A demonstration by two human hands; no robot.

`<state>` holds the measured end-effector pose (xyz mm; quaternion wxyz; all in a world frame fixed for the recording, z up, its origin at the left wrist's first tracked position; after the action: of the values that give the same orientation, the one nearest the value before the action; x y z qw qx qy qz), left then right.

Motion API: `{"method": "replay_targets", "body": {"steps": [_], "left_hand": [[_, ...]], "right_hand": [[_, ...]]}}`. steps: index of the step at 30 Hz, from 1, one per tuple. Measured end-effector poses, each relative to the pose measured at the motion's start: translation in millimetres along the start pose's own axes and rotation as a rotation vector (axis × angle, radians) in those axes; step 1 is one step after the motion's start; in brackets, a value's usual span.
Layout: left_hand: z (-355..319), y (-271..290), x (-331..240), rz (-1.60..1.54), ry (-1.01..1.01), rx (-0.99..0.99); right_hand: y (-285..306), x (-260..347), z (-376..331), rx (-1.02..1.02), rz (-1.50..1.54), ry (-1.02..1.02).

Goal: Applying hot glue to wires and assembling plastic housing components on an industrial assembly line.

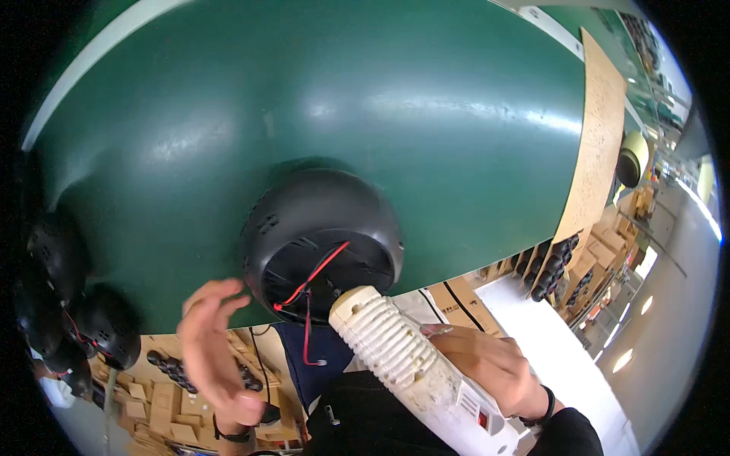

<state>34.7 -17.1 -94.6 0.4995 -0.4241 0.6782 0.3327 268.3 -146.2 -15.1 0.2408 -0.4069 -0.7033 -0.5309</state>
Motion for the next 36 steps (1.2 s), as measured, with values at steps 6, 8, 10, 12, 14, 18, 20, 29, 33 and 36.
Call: {"method": "replay_targets", "body": {"steps": [6,8,10,12,14,18,20,29,33,36], "left_hand": [[54,-61,-68,0.812,-0.56,0.175],[64,-74,-71,0.845,-0.524,0.21],[68,-71,-78,0.926,-0.492,0.331],[74,-71,-82,0.896,-0.482,0.335],[87,-74,-72,0.64,-0.37,0.332],[99,-76,-55,0.451,-0.173,0.358],[100,-74,-56,0.453,-0.188,0.367],[98,-68,-57,0.432,-0.158,0.31],[94,-60,-56,0.411,-0.145,0.315],[90,-57,-52,0.405,-0.12,0.352]], "right_hand": [[3,1,-7,-0.084,-0.066,-0.005],[0,-5,-12,-0.121,-0.063,-0.021],[-6,-2,-11,-0.105,-0.042,0.027],[-9,-2,-10,-0.134,-0.054,0.056],[-9,-4,-12,-0.206,-0.11,0.065],[-15,-2,-11,-0.236,-0.16,0.067],[-18,1,-9,-0.253,-0.166,0.071],[-12,1,-10,-0.267,-0.048,0.011],[-10,2,-11,-0.266,-0.078,-0.012],[-9,1,-11,-0.283,-0.103,-0.028]]}}
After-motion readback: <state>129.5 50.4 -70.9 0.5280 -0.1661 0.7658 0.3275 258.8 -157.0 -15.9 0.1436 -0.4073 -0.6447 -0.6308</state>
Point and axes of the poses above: each hand's wrist, its own z-axis towards the middle knuckle, its own y-axis out of the back of the hand, x = y × z, the point moved 6 cm from there along z, towards the middle knuckle, and after that the axes turned 8 degrees about -x, right-handed, at the moved point
